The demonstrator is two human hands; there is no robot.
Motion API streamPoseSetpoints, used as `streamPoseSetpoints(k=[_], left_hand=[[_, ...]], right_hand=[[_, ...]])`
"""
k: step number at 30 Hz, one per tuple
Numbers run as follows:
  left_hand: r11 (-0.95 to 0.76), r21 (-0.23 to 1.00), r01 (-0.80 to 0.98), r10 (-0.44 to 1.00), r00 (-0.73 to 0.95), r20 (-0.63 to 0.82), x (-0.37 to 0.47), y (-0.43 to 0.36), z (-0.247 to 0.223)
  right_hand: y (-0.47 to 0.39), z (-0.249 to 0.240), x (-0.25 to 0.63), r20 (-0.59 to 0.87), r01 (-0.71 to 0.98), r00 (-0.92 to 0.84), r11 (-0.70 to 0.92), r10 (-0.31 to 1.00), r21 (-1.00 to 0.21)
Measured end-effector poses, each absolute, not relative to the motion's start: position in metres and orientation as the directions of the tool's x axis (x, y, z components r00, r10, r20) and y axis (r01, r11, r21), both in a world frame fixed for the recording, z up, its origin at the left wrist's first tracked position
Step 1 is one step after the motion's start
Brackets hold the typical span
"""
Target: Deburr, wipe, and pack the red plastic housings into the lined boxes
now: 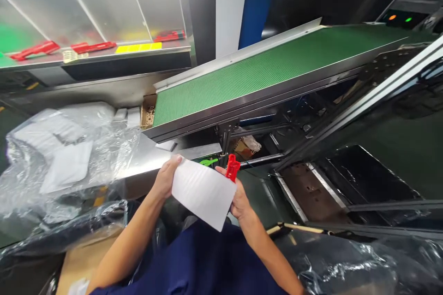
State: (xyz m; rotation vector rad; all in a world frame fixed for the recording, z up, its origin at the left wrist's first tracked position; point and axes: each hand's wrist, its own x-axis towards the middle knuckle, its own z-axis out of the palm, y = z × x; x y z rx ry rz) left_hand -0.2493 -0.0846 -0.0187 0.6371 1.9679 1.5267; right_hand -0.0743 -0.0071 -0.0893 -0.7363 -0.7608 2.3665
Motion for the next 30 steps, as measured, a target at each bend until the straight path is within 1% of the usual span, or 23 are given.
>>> streamPoseSetpoints(k=[1, 3, 6, 8, 11, 14, 19, 27, 30], left_hand=[[0.242, 0.961, 0.133, 0.680, -0.730, -0.070, -0.251, -0.088, -0.021], [0.262, 0.926, 0.271, 0.693, -0.721, 0.015, -0.252, -0.095, -0.025], [0.289, 0.865, 0.409, 0.681, -0.723, 0.115, -0.252, -0.104, -0.029], [0.303, 0.814, 0.496, 0.671, -0.717, 0.187, -0.253, -0.109, -0.031], [0.314, 0.744, 0.590, 0.666, -0.695, 0.270, -0.256, -0.114, -0.034], [0.320, 0.687, 0.653, 0.667, -0.670, 0.326, -0.259, -0.117, -0.037], [0.330, 0.598, 0.731, 0.674, -0.625, 0.393, -0.261, -0.120, -0.044], [0.339, 0.495, 0.801, 0.707, -0.563, 0.428, -0.257, -0.124, -0.050], [0.341, 0.473, 0.812, 0.711, -0.552, 0.436, -0.257, -0.125, -0.051]], right_hand=[[-0.010, -0.089, -0.074, -0.347, -0.296, -0.725, -0.724, 0.595, -0.622], [-0.014, -0.088, -0.073, -0.378, -0.275, -0.741, -0.764, 0.555, -0.584], [-0.016, -0.089, -0.071, -0.387, -0.310, -0.721, -0.767, 0.575, -0.561], [-0.014, -0.087, -0.069, -0.369, -0.330, -0.689, -0.723, 0.624, -0.607], [-0.008, -0.083, -0.067, -0.332, -0.257, -0.651, -0.610, 0.682, -0.750], [-0.005, -0.081, -0.064, -0.330, -0.179, -0.613, -0.533, 0.718, -0.827], [-0.003, -0.080, -0.055, -0.269, -0.146, -0.620, -0.445, 0.737, -0.884], [-0.002, -0.082, -0.059, -0.340, -0.015, -0.533, -0.411, 0.774, -0.912], [-0.002, -0.084, -0.060, -0.340, -0.025, -0.542, -0.419, 0.769, -0.908]])
